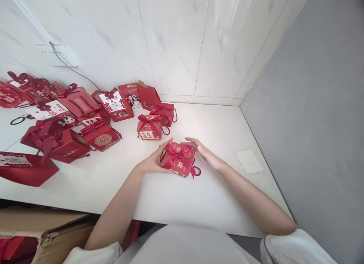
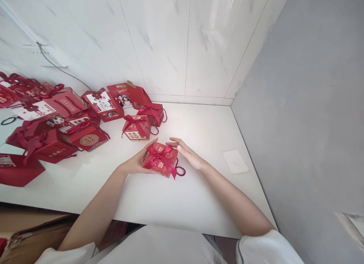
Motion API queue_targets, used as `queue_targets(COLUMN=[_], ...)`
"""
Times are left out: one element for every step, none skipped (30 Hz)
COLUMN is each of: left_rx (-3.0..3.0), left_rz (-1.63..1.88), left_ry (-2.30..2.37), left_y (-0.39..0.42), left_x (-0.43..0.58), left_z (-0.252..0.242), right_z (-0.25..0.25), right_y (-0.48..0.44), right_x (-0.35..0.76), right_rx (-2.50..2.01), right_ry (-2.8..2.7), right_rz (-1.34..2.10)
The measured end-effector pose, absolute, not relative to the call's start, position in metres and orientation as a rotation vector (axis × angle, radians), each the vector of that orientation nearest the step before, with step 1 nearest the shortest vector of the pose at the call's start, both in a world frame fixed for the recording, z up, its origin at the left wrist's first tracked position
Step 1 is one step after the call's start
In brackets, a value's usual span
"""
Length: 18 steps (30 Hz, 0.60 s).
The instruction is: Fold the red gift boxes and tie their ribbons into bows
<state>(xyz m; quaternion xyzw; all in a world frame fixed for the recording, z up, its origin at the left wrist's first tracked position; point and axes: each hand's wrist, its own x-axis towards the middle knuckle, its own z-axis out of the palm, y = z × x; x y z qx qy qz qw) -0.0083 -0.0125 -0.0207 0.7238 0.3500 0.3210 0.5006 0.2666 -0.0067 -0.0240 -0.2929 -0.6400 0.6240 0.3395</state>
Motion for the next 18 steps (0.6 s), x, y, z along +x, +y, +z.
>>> queue_targets(left_rx=[1.820,1.886,1.931,1.954,1.971,1.993,2.023,2.060,2.092,2.107,2.101,2.076,2.038,1.994,1.948,1.906,1.864,1.825], left_rz=[0.799,0.826,0.880,0.948,0.999,1.038,1.066,1.091,1.114,1.131,1.147,1.171,1.198,1.227,1.258,1.287,1.310,1.317], left_ry=[0.874,0.897,0.917,0.931,0.935,0.932,0.924,0.911,0.895,0.879,0.868,0.865,0.871,0.885,0.901,0.916,0.930,0.937], left_y=[-0.012,-0.009,-0.006,-0.002,0.004,0.009,0.015,0.022,0.027,0.033,0.038,0.043,0.046,0.049,0.051,0.052,0.052,0.052], left_x=[-0.006,-0.005,-0.004,-0.004,-0.004,-0.003,-0.002,-0.001,0.001,0.002,0.005,0.007,0.008,0.010,0.010,0.011,0.010,0.010], left_z=[-0.018,-0.014,-0.009,-0.004,0.002,0.009,0.016,0.023,0.030,0.037,0.042,0.047,0.049,0.050,0.047,0.043,0.037,0.028], right_z=[-0.024,-0.022,-0.020,-0.017,-0.012,-0.007,-0.001,0.004,0.010,0.015,0.019,0.021,0.023,0.022,0.021,0.018,0.015,0.011], right_y=[-0.007,-0.007,-0.005,-0.002,0.001,0.004,0.008,0.012,0.016,0.020,0.024,0.028,0.033,0.037,0.041,0.045,0.048,0.051], right_x=[0.268,0.270,0.270,0.270,0.269,0.268,0.265,0.262,0.260,0.257,0.254,0.252,0.250,0.249,0.249,0.249,0.250,0.251], right_rx=[-0.715,-0.669,-0.632,-0.611,-0.602,-0.602,-0.612,-0.627,-0.645,-0.663,-0.685,-0.706,-0.719,-0.723,-0.723,-0.725,-0.731,-0.745], right_ry=[-1.678,-1.694,-1.724,-1.767,-1.818,-1.867,-1.904,-1.921,-1.917,-1.894,-1.859,-1.817,-1.773,-1.729,-1.690,-1.658,-1.636,-1.624], right_rz=[1.588,1.531,1.460,1.380,1.295,1.208,1.120,1.037,0.963,0.900,0.850,0.811,0.782,0.762,0.750,0.748,0.756,0.772])
